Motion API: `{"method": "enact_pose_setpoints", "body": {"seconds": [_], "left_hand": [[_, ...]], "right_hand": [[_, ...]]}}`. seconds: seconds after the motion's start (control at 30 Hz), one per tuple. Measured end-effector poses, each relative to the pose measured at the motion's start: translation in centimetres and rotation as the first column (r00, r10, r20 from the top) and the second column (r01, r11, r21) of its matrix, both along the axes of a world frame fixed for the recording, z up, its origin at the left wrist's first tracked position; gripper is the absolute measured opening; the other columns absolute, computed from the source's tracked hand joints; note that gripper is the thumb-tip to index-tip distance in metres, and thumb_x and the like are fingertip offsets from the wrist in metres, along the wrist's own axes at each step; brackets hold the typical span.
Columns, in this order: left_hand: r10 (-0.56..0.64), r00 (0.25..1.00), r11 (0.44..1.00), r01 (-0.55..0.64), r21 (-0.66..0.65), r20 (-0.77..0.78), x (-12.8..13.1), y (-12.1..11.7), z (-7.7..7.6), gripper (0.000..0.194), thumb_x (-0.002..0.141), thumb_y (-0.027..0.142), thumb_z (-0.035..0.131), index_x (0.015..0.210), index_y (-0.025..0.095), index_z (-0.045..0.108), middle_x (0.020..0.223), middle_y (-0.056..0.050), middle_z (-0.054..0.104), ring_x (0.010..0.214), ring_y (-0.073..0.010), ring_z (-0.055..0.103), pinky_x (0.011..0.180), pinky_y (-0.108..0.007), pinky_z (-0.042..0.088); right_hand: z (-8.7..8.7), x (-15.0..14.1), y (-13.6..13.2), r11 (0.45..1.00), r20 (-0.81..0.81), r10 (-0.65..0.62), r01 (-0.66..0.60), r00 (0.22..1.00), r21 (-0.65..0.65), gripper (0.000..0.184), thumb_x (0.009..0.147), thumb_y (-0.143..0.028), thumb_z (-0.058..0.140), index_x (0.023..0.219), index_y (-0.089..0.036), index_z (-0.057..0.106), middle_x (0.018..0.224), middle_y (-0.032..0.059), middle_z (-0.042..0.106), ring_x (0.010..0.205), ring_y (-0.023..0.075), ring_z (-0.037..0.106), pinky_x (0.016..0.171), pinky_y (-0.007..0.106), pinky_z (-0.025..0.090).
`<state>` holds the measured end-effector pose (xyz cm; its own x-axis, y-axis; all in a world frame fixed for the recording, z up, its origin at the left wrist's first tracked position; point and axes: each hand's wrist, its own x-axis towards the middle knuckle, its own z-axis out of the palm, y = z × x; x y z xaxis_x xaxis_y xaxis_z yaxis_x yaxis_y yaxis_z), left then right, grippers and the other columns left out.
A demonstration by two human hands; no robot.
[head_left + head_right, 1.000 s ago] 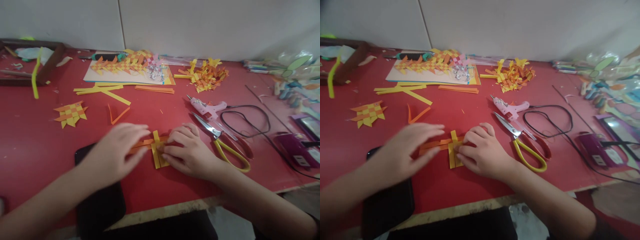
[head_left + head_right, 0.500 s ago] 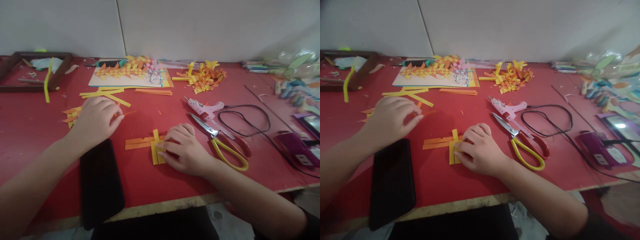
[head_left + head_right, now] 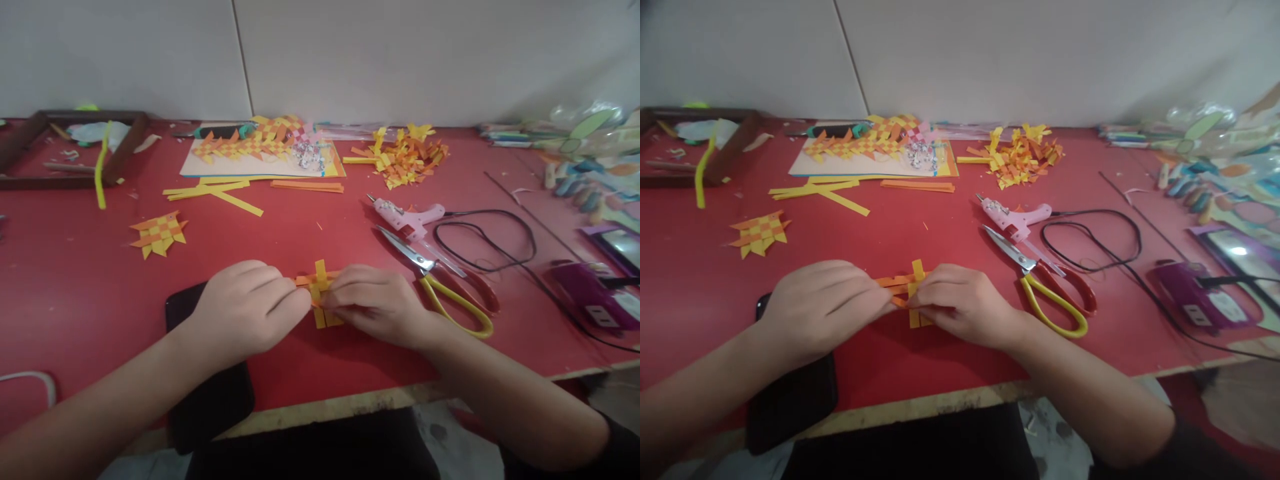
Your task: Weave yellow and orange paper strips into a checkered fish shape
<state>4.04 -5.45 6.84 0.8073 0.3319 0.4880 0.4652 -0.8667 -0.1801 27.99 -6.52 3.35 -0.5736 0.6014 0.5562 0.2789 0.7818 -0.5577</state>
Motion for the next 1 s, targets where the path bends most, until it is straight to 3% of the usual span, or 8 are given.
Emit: {"method": "enact_pose_setpoints", "body": {"seconds": [0.2,0.27,0.33,0.4,0.5,0.6,0.77,1.0], "left_hand": [[-0.021,0.999,0.999,0.022,-0.028,0.047,-2.7,0.2,-0.9,0.014,0.096,0.014,0.052,0.097,0.024,0.062,0.084,0.001,0.075,0.074,-0.0176,0.068,0.069,-0.031,0.053],[0.081,0.996,0.993,-0.078,-0.085,0.027,-4.2,-0.3,-1.1,0.010,0.096,0.018,0.055,0.103,0.024,0.058,0.087,-0.002,0.074,0.078,-0.0194,0.068,0.073,-0.033,0.055],[0.322,0.947,0.932,-0.317,-0.175,-0.002,-5.5,-1.0,-1.2,0.018,0.097,0.032,0.053,0.109,0.020,0.056,0.093,-0.010,0.071,0.085,-0.0263,0.068,0.071,-0.038,0.055],[0.529,0.840,0.823,-0.543,-0.170,-0.122,-6.5,-2.0,-1.2,0.038,0.096,0.041,0.046,0.119,0.011,0.051,0.110,-0.023,0.064,0.103,-0.0404,0.062,0.082,-0.053,0.054],[0.648,0.714,0.709,-0.692,-0.133,-0.265,-6.7,-3.2,-1.3,0.052,0.094,0.047,0.043,0.125,0.005,0.047,0.116,-0.029,0.058,0.105,-0.0474,0.057,0.077,-0.058,0.052],[0.675,0.683,0.672,-0.725,-0.148,-0.278,-5.8,-3.4,-1.4,0.050,0.089,0.043,0.048,0.127,0.010,0.044,0.113,-0.025,0.056,0.104,-0.0447,0.056,0.070,-0.052,0.054],[0.678,0.705,0.704,-0.704,-0.092,-0.206,-4.3,-2.3,-1.9,0.032,0.083,0.031,0.049,0.111,0.014,0.047,0.099,-0.020,0.055,0.090,-0.0386,0.054,0.062,-0.050,0.053],[0.706,0.657,0.671,-0.740,-0.045,-0.263,-3.8,-1.9,-2.2,0.026,0.083,0.029,0.047,0.106,0.017,0.048,0.106,-0.020,0.052,0.088,-0.0377,0.053,0.051,-0.045,0.050]], "right_hand": [[1.2,1.2,0.6,0.992,0.168,-0.103,0.090,0.980,0.084,0.009,0.090,-0.013,0.060,0.089,-0.019,0.066,0.081,0.0039,0.071,0.078,0.0149,0.066,0.073,0.031,0.055],[1.4,1.4,0.7,0.989,0.199,-0.114,0.093,0.973,0.113,0.010,0.089,-0.011,0.058,0.087,-0.019,0.065,0.079,0.0038,0.069,0.077,0.0150,0.065,0.073,0.031,0.054],[1.4,1.4,0.6,0.989,0.228,-0.104,0.076,0.968,0.127,0.011,0.088,-0.010,0.057,0.087,-0.019,0.064,0.080,0.0044,0.068,0.078,0.0153,0.064,0.074,0.031,0.054],[1.3,1.3,0.6,0.990,0.255,-0.091,0.060,0.963,0.128,0.012,0.087,-0.009,0.056,0.087,-0.018,0.063,0.080,0.0045,0.068,0.078,0.0158,0.063,0.074,0.032,0.053],[1.0,1.1,0.5,0.991,0.270,-0.087,0.056,0.959,0.121,0.014,0.087,-0.009,0.054,0.087,-0.019,0.063,0.080,0.0039,0.067,0.079,0.0162,0.062,0.074,0.032,0.052],[0.9,1.0,0.5,0.997,0.285,-0.049,0.029,0.957,0.074,0.014,0.085,-0.009,0.053,0.086,-0.019,0.062,0.079,0.0038,0.066,0.080,0.0166,0.061,0.075,0.032,0.050],[0.8,0.8,0.4,1.000,0.331,0.016,-0.018,0.943,0.003,0.016,0.081,-0.008,0.048,0.082,-0.020,0.059,0.076,0.0034,0.062,0.078,0.0174,0.057,0.075,0.035,0.047],[1.0,0.8,0.3,1.000,0.339,0.004,-0.010,0.941,0.016,0.017,0.078,-0.008,0.049,0.084,-0.020,0.060,0.076,0.0037,0.062,0.076,0.0176,0.056,0.076,0.035,0.044]]}}
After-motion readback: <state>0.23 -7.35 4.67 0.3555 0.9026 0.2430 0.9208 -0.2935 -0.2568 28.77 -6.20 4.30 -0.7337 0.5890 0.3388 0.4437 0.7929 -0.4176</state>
